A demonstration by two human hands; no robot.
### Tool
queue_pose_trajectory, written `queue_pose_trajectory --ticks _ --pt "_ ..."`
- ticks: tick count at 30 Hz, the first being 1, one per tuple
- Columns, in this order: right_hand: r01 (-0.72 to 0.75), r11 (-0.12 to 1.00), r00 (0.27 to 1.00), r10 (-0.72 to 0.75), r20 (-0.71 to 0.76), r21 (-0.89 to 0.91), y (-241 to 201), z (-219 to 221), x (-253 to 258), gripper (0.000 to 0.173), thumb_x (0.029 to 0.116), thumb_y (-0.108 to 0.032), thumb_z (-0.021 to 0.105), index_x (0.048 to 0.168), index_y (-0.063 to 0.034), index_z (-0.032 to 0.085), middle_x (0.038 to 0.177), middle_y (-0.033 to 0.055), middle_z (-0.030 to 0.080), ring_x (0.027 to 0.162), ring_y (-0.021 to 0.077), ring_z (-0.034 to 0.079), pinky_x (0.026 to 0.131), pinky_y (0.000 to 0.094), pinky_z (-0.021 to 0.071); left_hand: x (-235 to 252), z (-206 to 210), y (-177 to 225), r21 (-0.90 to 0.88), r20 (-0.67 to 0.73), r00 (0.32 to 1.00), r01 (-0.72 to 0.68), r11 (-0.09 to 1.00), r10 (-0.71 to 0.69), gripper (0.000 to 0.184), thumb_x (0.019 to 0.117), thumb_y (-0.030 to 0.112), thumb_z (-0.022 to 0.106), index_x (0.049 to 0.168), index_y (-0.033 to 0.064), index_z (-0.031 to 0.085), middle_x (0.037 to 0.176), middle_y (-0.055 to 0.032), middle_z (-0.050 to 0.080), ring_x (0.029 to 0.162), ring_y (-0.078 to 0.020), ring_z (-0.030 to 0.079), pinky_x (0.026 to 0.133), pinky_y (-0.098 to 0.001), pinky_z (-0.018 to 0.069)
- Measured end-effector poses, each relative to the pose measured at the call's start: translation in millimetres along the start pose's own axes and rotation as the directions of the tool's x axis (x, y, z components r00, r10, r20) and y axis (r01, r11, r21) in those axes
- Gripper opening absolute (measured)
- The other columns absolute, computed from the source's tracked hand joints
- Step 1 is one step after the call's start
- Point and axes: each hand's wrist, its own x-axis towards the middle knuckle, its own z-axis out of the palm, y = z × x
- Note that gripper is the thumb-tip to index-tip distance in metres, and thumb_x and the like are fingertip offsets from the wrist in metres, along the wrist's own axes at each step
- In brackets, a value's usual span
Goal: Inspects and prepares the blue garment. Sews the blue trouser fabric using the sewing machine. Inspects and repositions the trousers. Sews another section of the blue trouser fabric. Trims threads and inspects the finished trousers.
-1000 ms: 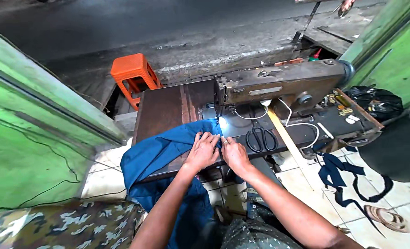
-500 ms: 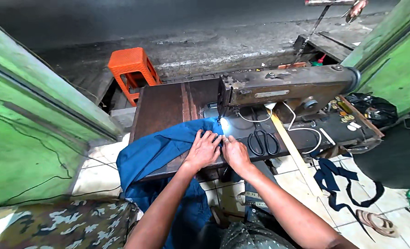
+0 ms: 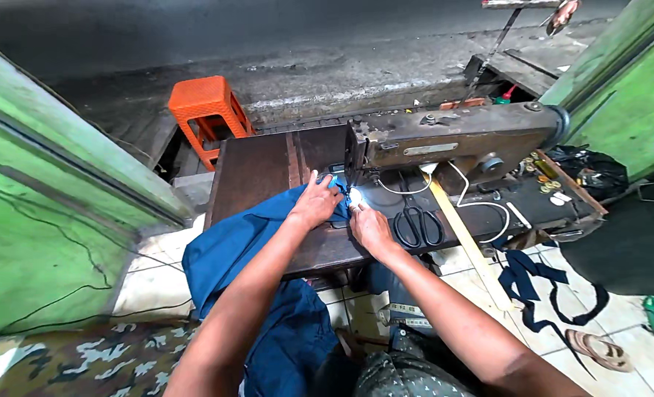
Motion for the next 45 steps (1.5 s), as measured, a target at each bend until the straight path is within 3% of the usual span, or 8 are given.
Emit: queue_pose_trajectory --ticks 7,11,16,22,28,35,41,45 --pt "0.056 0.961 0.996 -0.033 -0.089 0.270 23.2 4.3 0.9 0.046 0.1070 -0.021 0.045 0.152 -0.0130 0.049 0.116 0.0191 0.071 0.109 0.0362 0.069 0.097 0.0524 0.0526 -6.3 -40.7 7.0 0.212 0.017 1.000 0.006 0.977 -0.010 0.020 0.0935 -0.005 0.060 0.103 0.0052 0.075 0.116 -0.0133 0.070 0.124 -0.0374 0.058 0.110 -0.0622 0.0359" --pt "0.139 0.897 0.975 -0.051 -0.215 0.419 36.6 9.3 -6.1 0.043 0.1091 -0.021 0.042 0.149 -0.0076 0.051 0.115 0.0205 0.071 0.110 0.0349 0.069 0.102 0.0503 0.0514 -31.2 -50.5 32.2 0.064 0.006 0.990 -0.138 0.988 0.138 0.008 0.0907 0.022 0.075 0.091 0.0144 0.078 0.103 -0.0080 0.071 0.112 -0.0334 0.061 0.101 -0.0594 0.0414" --pt "0.241 0.889 0.950 -0.135 -0.281 0.389 47.9 16.2 -21.0 0.040 0.1034 -0.016 0.052 0.139 -0.0007 0.060 0.124 0.0202 0.067 0.112 0.0321 0.067 0.103 0.0448 0.0520 -43.5 -37.9 60.5 -0.168 0.040 0.982 -0.176 0.970 0.185 0.022 0.1035 0.024 0.059 0.113 0.0099 0.074 0.123 -0.0093 0.070 0.143 -0.0310 0.048 0.125 -0.0615 0.0163" --pt "0.240 0.899 0.941 -0.122 -0.316 0.367 47.3 23.8 -28.8 0.040 0.1034 -0.017 0.053 0.140 -0.0022 0.060 0.129 0.0200 0.065 0.108 0.0297 0.069 0.100 0.0404 0.0542 -35.5 -35.7 38.8 0.021 0.095 0.993 -0.076 0.997 0.074 0.037 0.0978 0.004 0.060 0.133 0.0146 0.066 0.145 -0.0057 0.060 0.150 -0.0341 0.037 0.121 -0.0682 0.0184" --pt "0.201 0.928 0.957 -0.118 -0.265 0.313 43.0 26.7 -26.0 0.045 0.1053 -0.023 0.048 0.149 -0.0115 0.054 0.132 0.0168 0.064 0.105 0.0305 0.069 0.095 0.0448 0.0551 -5.6 -22.4 14.7 0.141 -0.082 0.976 -0.188 0.972 0.200 0.034 0.0994 0.000 0.056 0.129 0.0113 0.067 0.133 -0.0086 0.066 0.130 -0.0306 0.058 0.104 -0.0520 0.0464" --pt "0.169 0.959 0.976 -0.130 -0.176 0.229 38.9 21.7 -25.0 0.049 0.1066 -0.029 0.046 0.154 -0.0168 0.047 0.139 0.0158 0.058 0.119 0.0314 0.064 0.101 0.0438 0.0522 12.3 -13.9 11.7 0.032 0.201 0.980 -0.012 0.999 0.006 0.038 0.1013 0.017 0.053 0.138 0.0115 0.063 0.140 -0.0081 0.063 0.142 -0.0282 0.048 0.121 -0.0570 0.0272" --pt "0.179 0.957 0.971 -0.135 -0.195 0.229 41.3 24.0 -25.2 0.049 0.1061 -0.029 0.047 0.152 -0.0111 0.049 0.137 0.0160 0.059 0.119 0.0306 0.064 0.102 0.0429 0.0521 -15.2 -17.8 10.0 0.036 -0.020 0.992 -0.122 0.992 0.123 0.018 0.0997 0.018 0.061 0.106 0.0086 0.075 0.107 -0.0121 0.070 0.119 -0.0323 0.062 0.119 -0.0571 0.0324" --pt "0.179 0.947 0.969 -0.124 -0.212 0.266 42.7 25.6 -26.0 0.050 0.1049 -0.027 0.049 0.151 -0.0096 0.049 0.137 0.0160 0.061 0.117 0.0301 0.065 0.102 0.0430 0.0518 -39.6 -16.1 36.8 -0.038 -0.138 0.974 -0.185 0.982 0.178 0.022 0.1025 0.023 0.058 0.100 0.0094 0.076 0.107 -0.0111 0.072 0.125 -0.0296 0.062 0.124 -0.0560 0.0274"
